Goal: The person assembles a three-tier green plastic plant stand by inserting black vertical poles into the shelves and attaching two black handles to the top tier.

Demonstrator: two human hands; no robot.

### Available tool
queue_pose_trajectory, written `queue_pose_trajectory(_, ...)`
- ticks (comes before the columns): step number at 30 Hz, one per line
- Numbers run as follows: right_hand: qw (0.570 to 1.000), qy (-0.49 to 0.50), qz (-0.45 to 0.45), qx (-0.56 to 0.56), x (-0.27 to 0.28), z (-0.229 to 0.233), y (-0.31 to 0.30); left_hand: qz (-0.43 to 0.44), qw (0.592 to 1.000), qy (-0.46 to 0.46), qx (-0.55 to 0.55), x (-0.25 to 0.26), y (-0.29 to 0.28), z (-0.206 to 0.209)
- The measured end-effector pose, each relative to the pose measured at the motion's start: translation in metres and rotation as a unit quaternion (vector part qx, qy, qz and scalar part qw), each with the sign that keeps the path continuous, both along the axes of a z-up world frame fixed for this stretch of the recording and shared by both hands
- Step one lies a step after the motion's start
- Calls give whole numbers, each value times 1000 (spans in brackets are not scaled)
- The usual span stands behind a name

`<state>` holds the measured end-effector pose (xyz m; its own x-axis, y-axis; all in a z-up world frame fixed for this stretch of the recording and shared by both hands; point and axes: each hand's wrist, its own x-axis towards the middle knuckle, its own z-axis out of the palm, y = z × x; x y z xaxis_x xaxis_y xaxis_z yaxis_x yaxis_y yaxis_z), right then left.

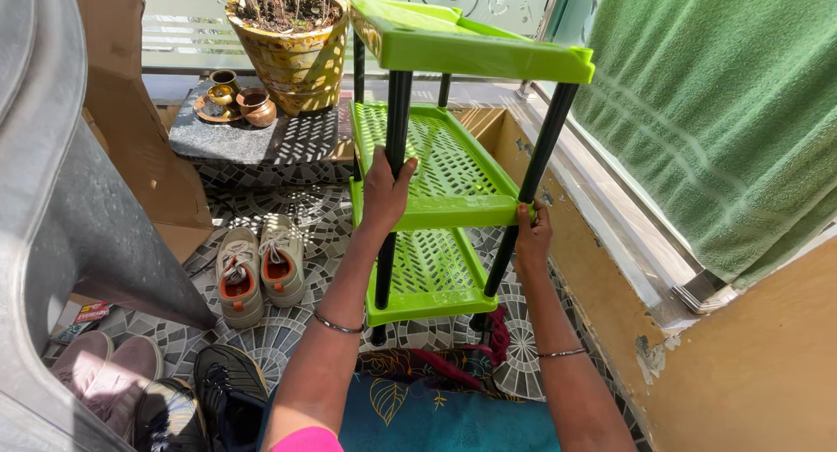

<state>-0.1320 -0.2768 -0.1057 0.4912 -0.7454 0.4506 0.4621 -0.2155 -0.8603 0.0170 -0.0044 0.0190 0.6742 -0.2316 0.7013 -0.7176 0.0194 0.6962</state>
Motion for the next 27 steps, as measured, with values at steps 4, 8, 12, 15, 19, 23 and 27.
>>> queue_pose_trajectory(4, 999, 9, -38, 5, -1, 39, -53, -180, 981, 68, 28, -5, -48, 19)
queue_pose_trajectory(8, 995, 83, -61, 18, -22, 73, -56, -214, 976, 39, 29, -55, -124, 4)
queue_pose_trajectory(12, 984, 62, 77, 146, -57, 42, 4, -151, 987, -47, -15, -103, -183, -19)
queue_pose_trajectory(15, 956, 155, -85, -232, -72, 8, 36, -166, 986, -11, 26, -130, -200, -29)
queue_pose_trajectory(19, 963, 98, -61, -242, -76, -7, 49, -176, 983, -26, 42, -126, -180, -46)
queue_pose_trajectory(23, 976, 118, -92, -156, -66, 0, 54, 20, 994, -55, -89, -32, -134, -65)
queue_pose_trajectory(27, 980, 103, -134, -106, -55, -3, 70, 121, 951, 252, -133, 93, -86, -97)
